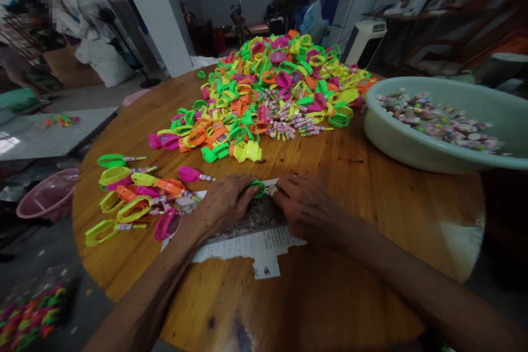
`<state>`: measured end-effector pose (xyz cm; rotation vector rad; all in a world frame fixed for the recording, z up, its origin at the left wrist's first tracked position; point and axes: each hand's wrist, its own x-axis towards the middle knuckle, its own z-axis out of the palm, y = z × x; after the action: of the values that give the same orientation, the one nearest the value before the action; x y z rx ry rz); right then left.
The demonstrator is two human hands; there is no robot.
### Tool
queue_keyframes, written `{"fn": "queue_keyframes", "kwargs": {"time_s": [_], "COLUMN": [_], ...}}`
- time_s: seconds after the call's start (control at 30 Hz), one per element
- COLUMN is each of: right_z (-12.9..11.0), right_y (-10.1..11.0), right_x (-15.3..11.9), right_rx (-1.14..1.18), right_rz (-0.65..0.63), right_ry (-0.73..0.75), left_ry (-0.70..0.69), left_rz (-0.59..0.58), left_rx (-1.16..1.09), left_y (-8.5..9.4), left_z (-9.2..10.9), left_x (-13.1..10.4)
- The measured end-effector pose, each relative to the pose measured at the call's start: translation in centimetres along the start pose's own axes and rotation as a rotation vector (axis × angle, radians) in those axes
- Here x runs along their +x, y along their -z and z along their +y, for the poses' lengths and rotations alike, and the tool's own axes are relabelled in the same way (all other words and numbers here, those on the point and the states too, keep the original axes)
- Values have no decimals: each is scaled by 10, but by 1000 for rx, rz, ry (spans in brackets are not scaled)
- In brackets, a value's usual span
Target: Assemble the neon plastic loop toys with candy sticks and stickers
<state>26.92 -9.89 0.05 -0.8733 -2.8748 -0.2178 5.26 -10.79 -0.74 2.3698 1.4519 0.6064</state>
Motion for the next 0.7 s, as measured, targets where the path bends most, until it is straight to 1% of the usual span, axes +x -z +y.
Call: {"fn": "queue_keyframes", "kwargs": {"time_s": [0.07, 0.1, 0.2, 0.23, 0.3, 0.37, 0.43, 0.53, 0.6, 0.7], "right_z": [-3, -4, -3, -1, 2, 6, 9, 11, 9, 4], "right_y": [2, 2, 1, -1, -6, -12, -17, -22, -22, -22], "right_x": [1, 1, 1, 1, 1, 0, 0, 1, 3, 5], "right_rx": [-40, -41, 25, 74, 206, 340, 397, 342, 259, 135], "right_rz": [-20, -30, -10, 8, 63, 142, 210, 234, 219, 171], "right_ry": [5, 8, 24, 19, -26, -75, -91, -44, -4, 27], "left_ry": [12, 40, 200, 249, 302, 320, 331, 306, 286, 300], "left_rz": [8, 17, 53, 67, 91, 101, 97, 76, 63, 49], "left_rx": [13, 17, 96, 149, 256, 327, 356, 359, 366, 390], "left_y": [-2, -4, -13, -16, -22, -26, -29, -30, -29, -28], "left_z": [3, 5, 17, 21, 27, 29, 29, 26, 25, 23], "left_x": [2, 3, 8, 9, 10, 9, 8, 8, 9, 11]}}
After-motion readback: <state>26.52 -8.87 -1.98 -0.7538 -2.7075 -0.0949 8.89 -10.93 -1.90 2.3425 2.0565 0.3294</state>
